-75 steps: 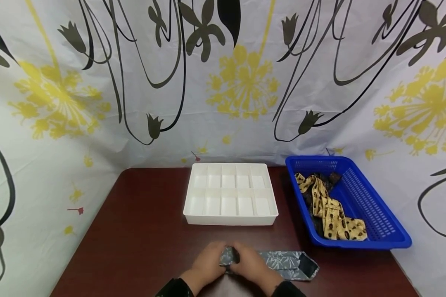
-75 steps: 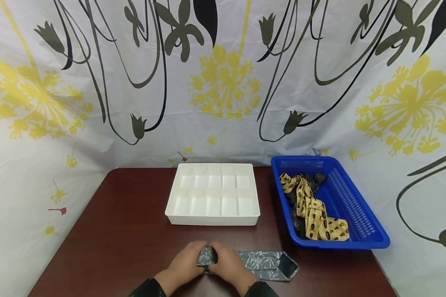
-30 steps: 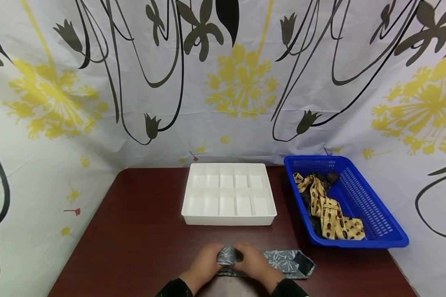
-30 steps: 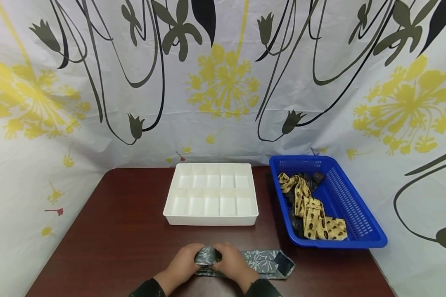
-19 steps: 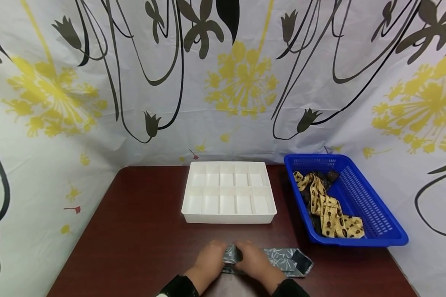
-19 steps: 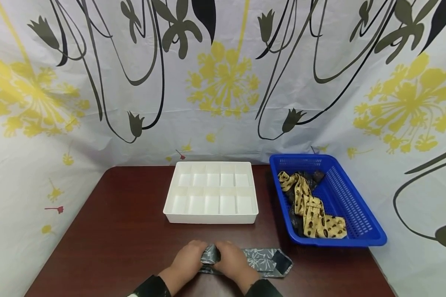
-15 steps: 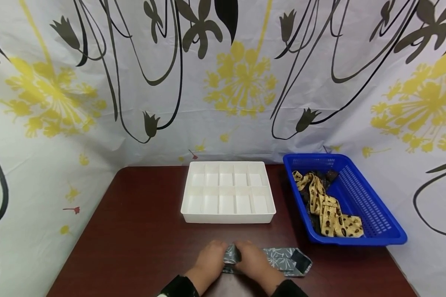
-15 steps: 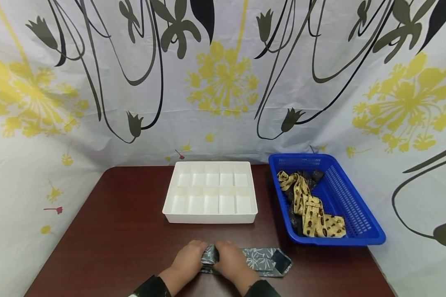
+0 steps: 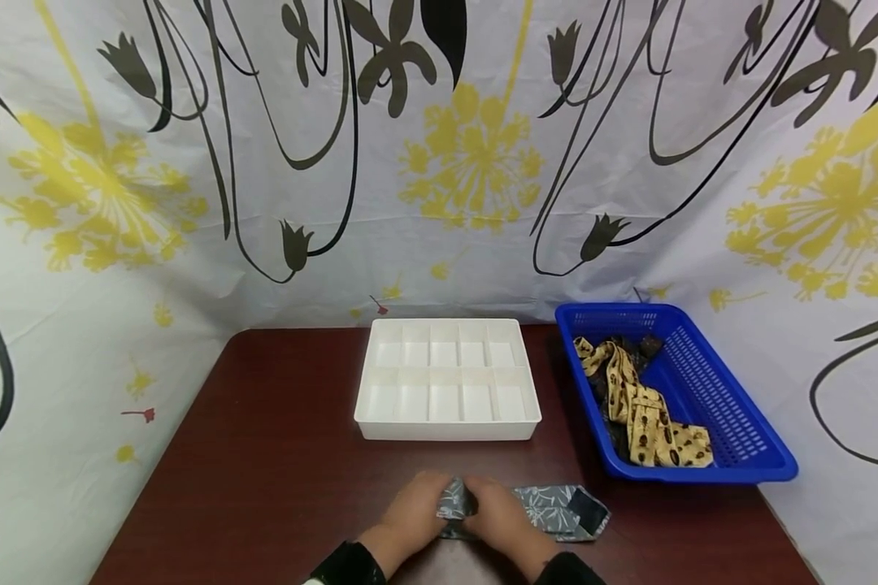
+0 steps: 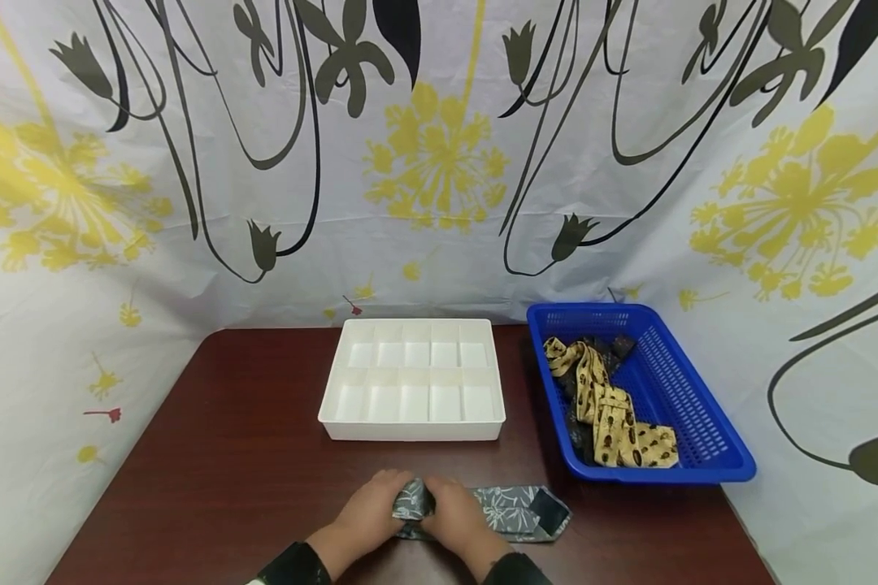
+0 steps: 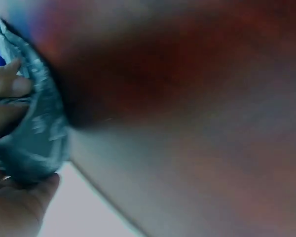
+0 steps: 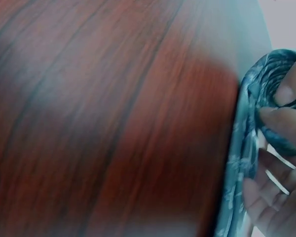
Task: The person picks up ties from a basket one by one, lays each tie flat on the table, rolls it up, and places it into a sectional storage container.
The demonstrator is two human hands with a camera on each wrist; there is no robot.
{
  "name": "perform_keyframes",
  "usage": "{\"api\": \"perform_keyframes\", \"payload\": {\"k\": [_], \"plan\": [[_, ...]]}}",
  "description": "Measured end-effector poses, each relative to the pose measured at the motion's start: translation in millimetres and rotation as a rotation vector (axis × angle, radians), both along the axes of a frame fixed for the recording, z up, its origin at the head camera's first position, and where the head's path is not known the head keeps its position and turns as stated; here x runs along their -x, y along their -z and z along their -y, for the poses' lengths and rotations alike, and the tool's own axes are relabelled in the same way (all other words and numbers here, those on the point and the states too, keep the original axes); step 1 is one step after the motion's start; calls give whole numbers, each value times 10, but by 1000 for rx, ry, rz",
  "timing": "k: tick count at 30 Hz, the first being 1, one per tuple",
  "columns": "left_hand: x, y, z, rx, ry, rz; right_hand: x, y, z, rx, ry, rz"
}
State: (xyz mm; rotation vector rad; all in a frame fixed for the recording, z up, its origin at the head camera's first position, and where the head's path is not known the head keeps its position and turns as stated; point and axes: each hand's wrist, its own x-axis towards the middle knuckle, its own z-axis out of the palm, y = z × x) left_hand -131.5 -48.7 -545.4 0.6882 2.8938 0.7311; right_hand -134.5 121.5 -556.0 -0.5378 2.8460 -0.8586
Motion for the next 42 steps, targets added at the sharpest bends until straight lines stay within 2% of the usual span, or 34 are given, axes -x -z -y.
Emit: {"api": "perform_keyframes", "payload": {"k": [4,6,8,10,13,18,25,29,34,36,38,40,42], "plan": [[-12,184,113,-320,-23,75,1,51,-31,88,-19,-19],[-22,237,145,-381,-33,80,7,71,-45,112,-27,-18],[-28,256,155,-381,-34,57,14,88,-54,122,-36,-22],[-30,244,150,-328,-27,11,15,100,-61,125,-44,-26],[-25,193,120,-202,-8,-36,16,118,-63,126,-52,-23],[-2,81,31,3,8,-46,20,140,-55,96,-45,-6],[-13,-41,-88,193,-23,-58,23,105,-39,130,-16,87],[-30,-84,-131,280,-36,-78,1,83,-36,179,-28,57],[-54,-95,-185,389,-30,-161,-7,121,-32,210,-40,7],[-55,-105,-192,410,-28,-173,-3,138,-33,222,-39,6],[-48,-109,-173,389,-23,-154,0,153,-36,236,-32,9],[-33,-79,-122,302,-16,-111,1,163,-42,250,-28,12],[-16,-20,-47,144,-8,-52,2,170,-49,267,-27,17]]}}
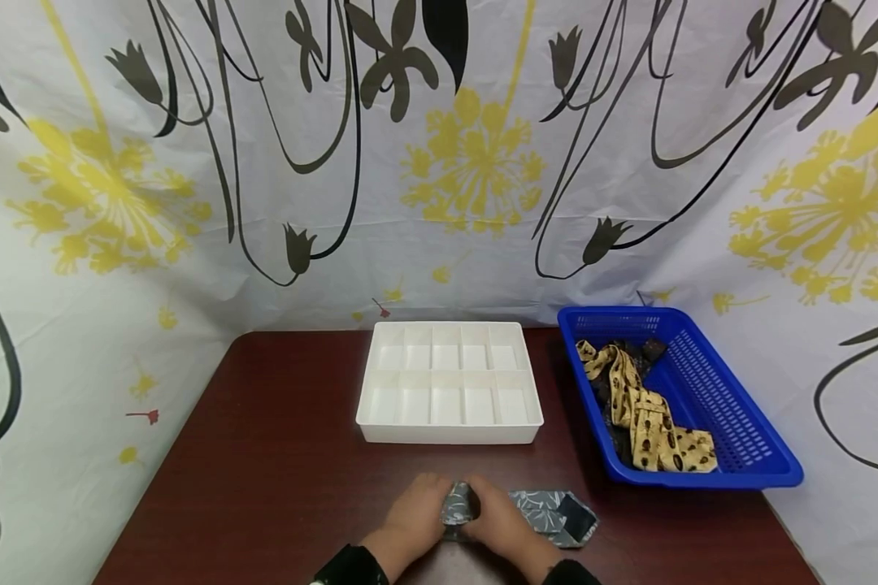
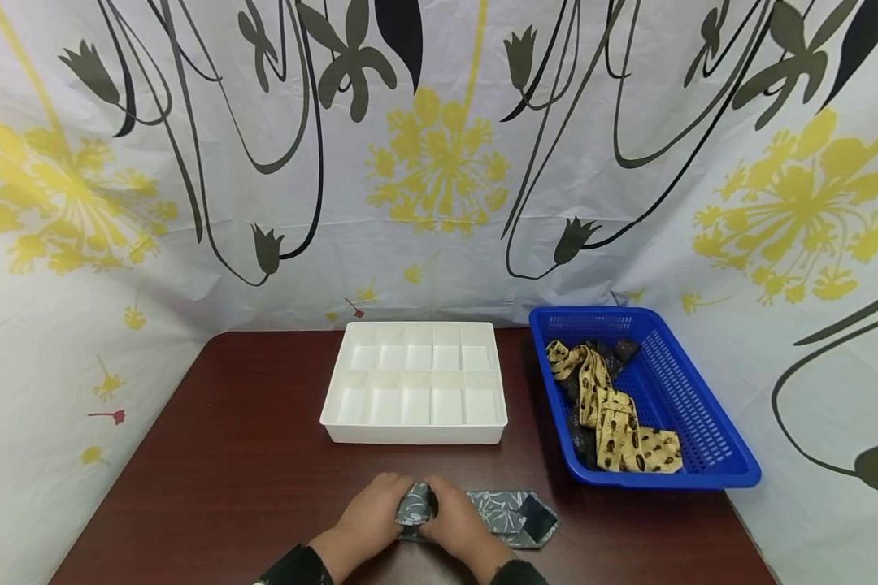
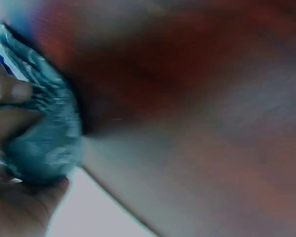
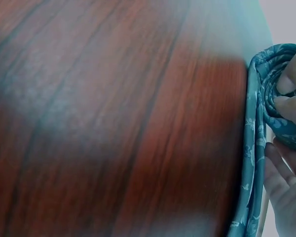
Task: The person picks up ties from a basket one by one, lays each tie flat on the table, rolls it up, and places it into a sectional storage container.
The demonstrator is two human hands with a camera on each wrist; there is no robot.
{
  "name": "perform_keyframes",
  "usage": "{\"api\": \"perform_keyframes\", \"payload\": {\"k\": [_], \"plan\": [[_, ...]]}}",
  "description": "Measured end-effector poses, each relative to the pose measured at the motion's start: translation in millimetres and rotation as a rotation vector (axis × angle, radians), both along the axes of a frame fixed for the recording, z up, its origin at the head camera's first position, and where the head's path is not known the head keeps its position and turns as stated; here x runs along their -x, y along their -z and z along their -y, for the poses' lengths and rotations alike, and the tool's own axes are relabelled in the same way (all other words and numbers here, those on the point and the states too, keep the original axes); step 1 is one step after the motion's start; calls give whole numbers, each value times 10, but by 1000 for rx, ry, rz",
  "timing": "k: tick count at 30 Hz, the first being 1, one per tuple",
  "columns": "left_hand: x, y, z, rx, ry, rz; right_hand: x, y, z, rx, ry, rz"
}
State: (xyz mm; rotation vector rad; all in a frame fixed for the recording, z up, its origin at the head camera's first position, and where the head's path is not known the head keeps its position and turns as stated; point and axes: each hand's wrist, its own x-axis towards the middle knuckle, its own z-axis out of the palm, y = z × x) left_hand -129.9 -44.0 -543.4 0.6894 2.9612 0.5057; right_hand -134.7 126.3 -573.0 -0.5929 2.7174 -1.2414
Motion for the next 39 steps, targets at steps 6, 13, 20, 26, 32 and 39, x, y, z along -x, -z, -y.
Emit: {"api": "perform_keyframes", "payload": {"k": [6,13,20,26,32,39], "plan": [[8,252,199,-526,-12,170,12,6,-23,36,-9,36],[1,286,206,-525,-18,121,1,14,-45,64,-32,42],[8,137,92,-196,21,11,-7,-45,-51,17,-44,42],[-5,-18,-60,48,-39,7,-10,-87,-47,-15,-44,-8],[-19,-104,-188,176,-75,1,-5,-77,-71,-32,-36,-5],[32,19,-55,-149,-47,78,29,-24,-110,21,-15,38]]}}
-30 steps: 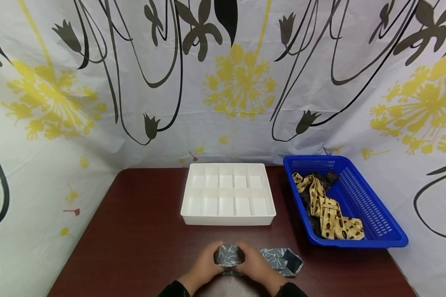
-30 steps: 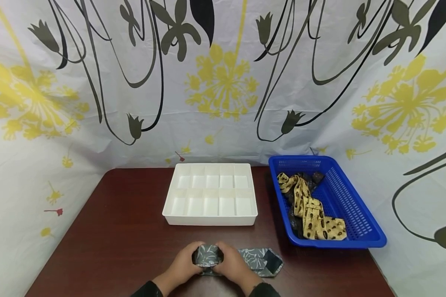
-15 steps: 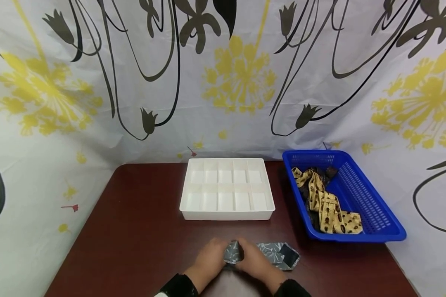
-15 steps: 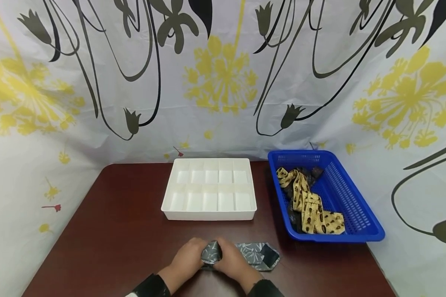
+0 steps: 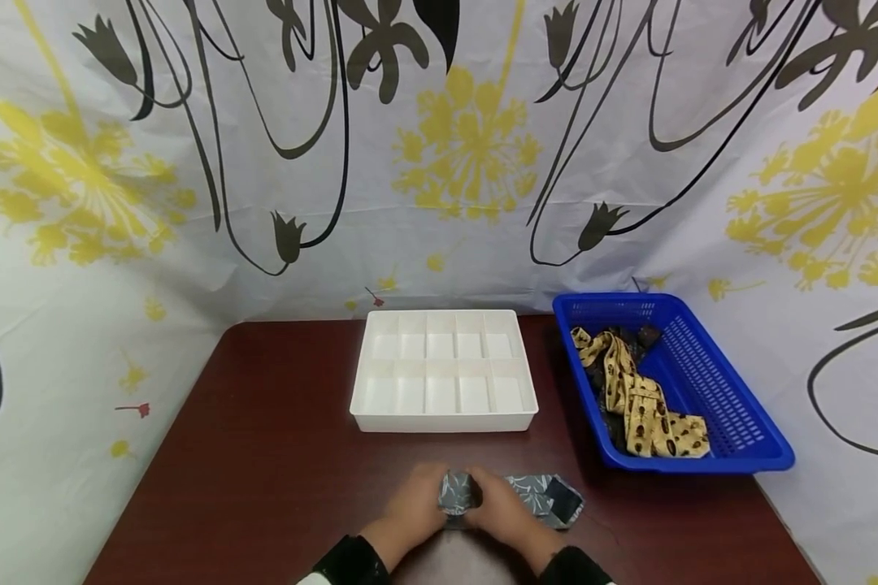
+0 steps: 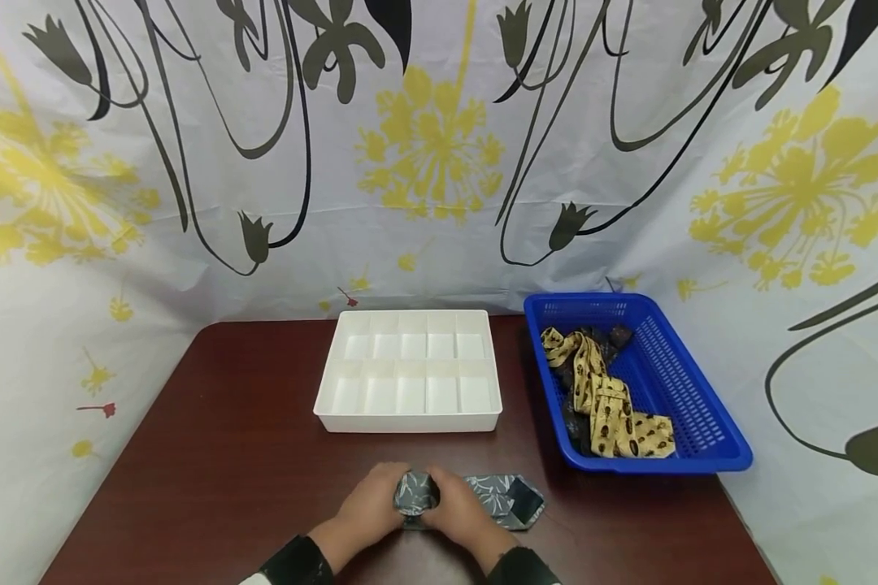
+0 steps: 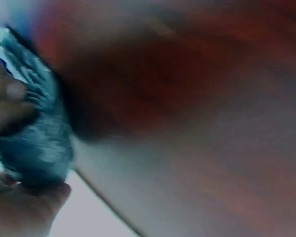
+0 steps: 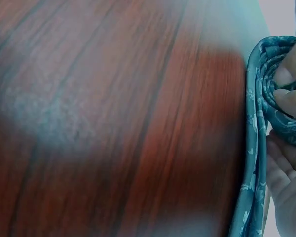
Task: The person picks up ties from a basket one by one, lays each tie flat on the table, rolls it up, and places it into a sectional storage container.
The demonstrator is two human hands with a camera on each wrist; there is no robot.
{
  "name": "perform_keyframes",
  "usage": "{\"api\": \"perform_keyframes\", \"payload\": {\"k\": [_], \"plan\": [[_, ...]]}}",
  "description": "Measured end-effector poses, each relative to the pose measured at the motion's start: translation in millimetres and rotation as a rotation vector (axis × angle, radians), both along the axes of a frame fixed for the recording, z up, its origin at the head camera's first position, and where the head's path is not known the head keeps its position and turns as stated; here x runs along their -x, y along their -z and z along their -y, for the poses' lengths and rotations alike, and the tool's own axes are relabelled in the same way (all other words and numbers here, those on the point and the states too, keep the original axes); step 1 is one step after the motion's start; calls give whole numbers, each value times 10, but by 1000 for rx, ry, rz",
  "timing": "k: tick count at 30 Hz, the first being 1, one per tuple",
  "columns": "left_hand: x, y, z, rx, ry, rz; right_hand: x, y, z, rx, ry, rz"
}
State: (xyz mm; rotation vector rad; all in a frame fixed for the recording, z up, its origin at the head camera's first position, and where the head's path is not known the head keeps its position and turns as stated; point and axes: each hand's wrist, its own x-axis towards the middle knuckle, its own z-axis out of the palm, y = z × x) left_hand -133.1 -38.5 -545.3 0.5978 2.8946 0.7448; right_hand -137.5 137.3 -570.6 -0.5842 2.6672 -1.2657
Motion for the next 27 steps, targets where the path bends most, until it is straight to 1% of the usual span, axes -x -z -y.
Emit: {"api": "perform_keyframes", "payload": {"k": [2,3,5,8,10,12,14,17,21,24,27], "plan": [[6,81,85,-150,10,36,3,7,1,2,3,-2],[7,123,121,-211,17,43,4,6,-1,6,2,-3],[9,183,178,-314,28,92,5,0,-3,5,5,2],[19,222,215,-400,30,155,12,-9,-12,6,3,9],[30,221,219,-423,30,183,20,-6,-17,9,-2,22],[40,212,222,-431,40,189,30,3,-21,10,-11,28],[47,197,217,-407,59,177,30,5,-25,17,-19,39],[62,167,200,-315,102,112,18,-2,-28,24,-31,53],[86,87,144,-118,149,9,-2,-24,-29,28,-41,59],[90,10,85,11,159,-22,-16,-48,-33,14,-39,48],[68,-54,10,156,138,-38,-39,-71,-35,3,-43,26]]}}
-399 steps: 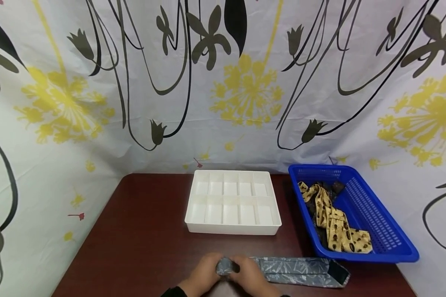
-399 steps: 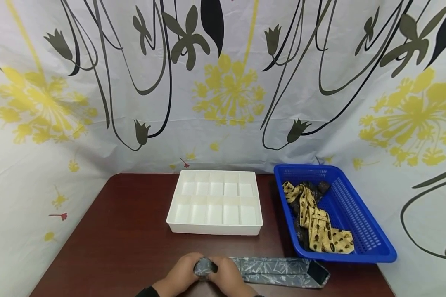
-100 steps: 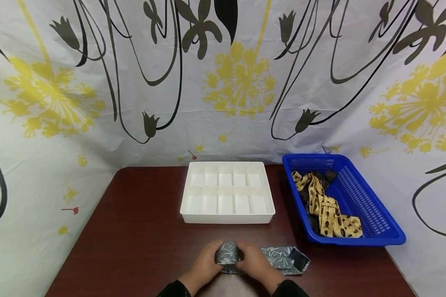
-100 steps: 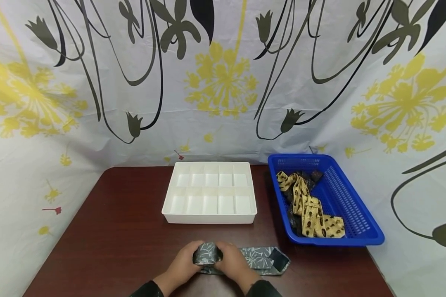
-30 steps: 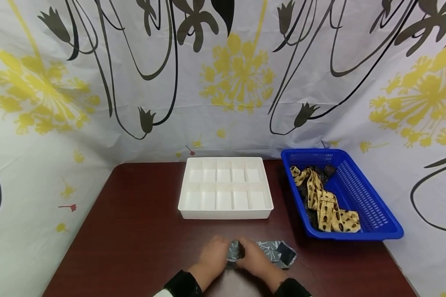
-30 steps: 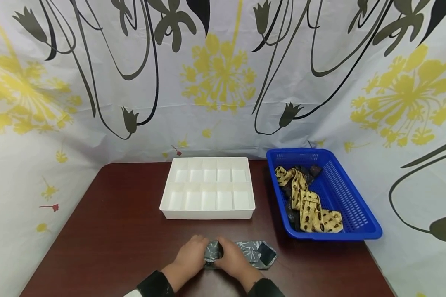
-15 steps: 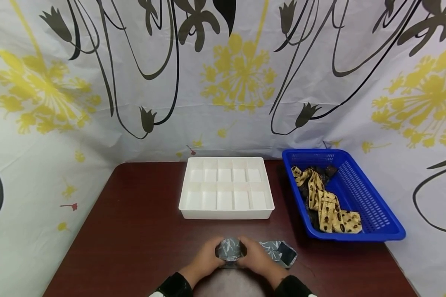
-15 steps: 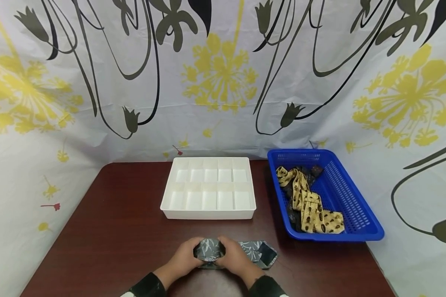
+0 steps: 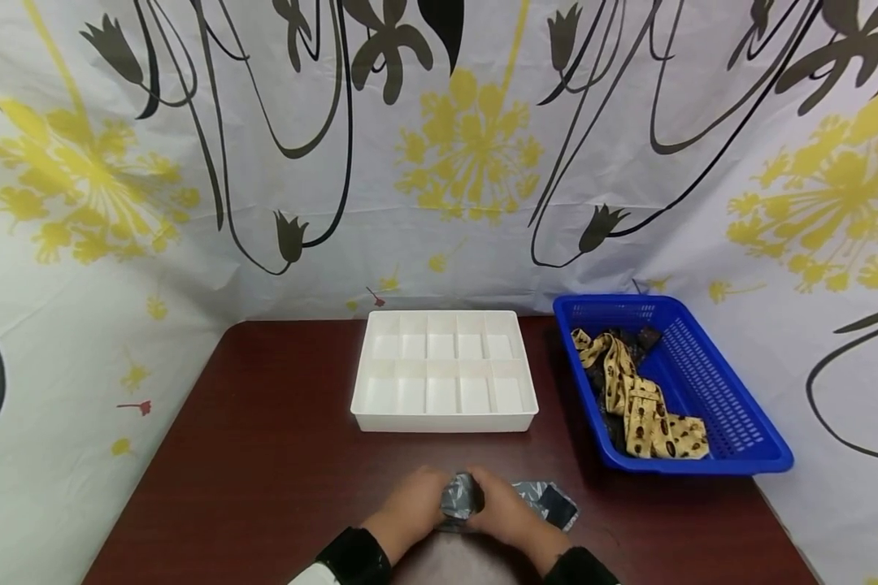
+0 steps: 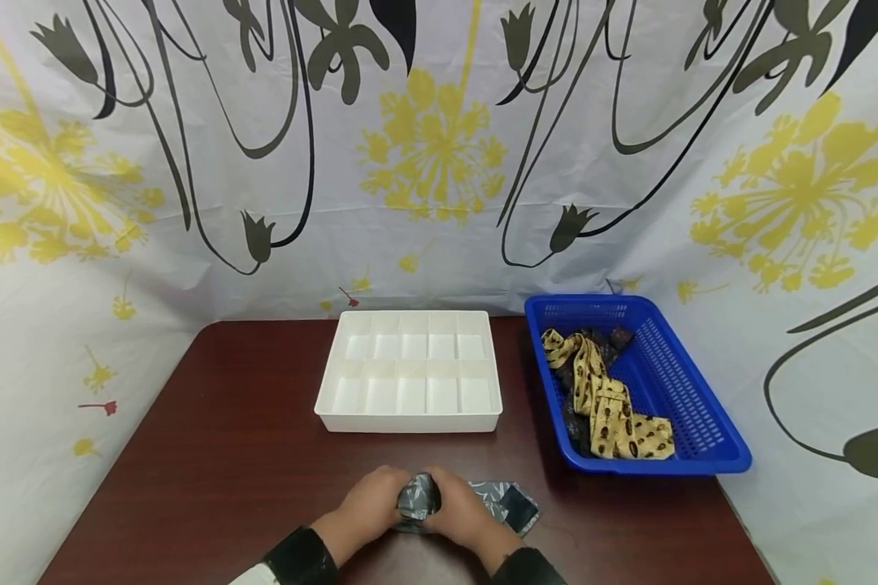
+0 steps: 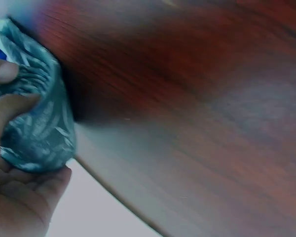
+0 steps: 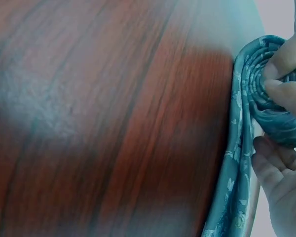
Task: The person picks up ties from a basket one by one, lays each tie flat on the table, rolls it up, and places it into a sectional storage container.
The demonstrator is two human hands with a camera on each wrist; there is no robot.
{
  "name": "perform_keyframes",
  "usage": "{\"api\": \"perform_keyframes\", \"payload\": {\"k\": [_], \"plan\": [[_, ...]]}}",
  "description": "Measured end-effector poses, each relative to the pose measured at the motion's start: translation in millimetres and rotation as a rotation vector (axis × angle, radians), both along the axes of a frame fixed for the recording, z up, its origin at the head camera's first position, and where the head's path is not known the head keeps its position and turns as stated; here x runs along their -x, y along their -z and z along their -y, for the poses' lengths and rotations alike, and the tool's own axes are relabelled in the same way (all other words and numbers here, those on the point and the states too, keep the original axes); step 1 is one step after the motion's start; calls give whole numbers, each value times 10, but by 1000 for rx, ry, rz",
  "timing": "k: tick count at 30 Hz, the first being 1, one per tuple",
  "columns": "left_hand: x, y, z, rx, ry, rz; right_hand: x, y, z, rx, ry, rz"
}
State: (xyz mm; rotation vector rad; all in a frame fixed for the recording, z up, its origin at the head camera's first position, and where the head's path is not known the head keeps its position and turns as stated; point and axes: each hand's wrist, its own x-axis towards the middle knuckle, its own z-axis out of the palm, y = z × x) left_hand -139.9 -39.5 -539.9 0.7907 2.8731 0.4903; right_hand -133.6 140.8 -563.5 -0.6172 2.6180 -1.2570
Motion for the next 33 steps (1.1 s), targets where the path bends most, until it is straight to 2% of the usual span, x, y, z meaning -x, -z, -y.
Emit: {"api": "perform_keyframes", "payload": {"k": [3,5,9,13,21,25,27,29,33], "plan": [[-46,-57,-85,104,-39,-21,-28,-15,-4,0,-5,-29],[-72,-85,-128,137,-62,-34,-43,-15,0,-6,0,-43],[-95,-93,-150,98,-83,-24,-53,10,17,-20,24,-46],[-83,-25,-89,-32,-81,22,-52,51,21,-42,50,-33],[-105,162,86,-418,-79,211,-33,92,3,-32,55,-21],[-100,207,124,-502,-84,216,-27,93,-2,-25,47,-38],[-91,204,120,-494,-67,176,-25,93,-4,-24,43,-34],[-84,191,99,-442,-50,126,-22,93,-6,-20,35,-32],[-81,131,21,-249,-37,24,-22,87,-19,-33,22,-45]]}}
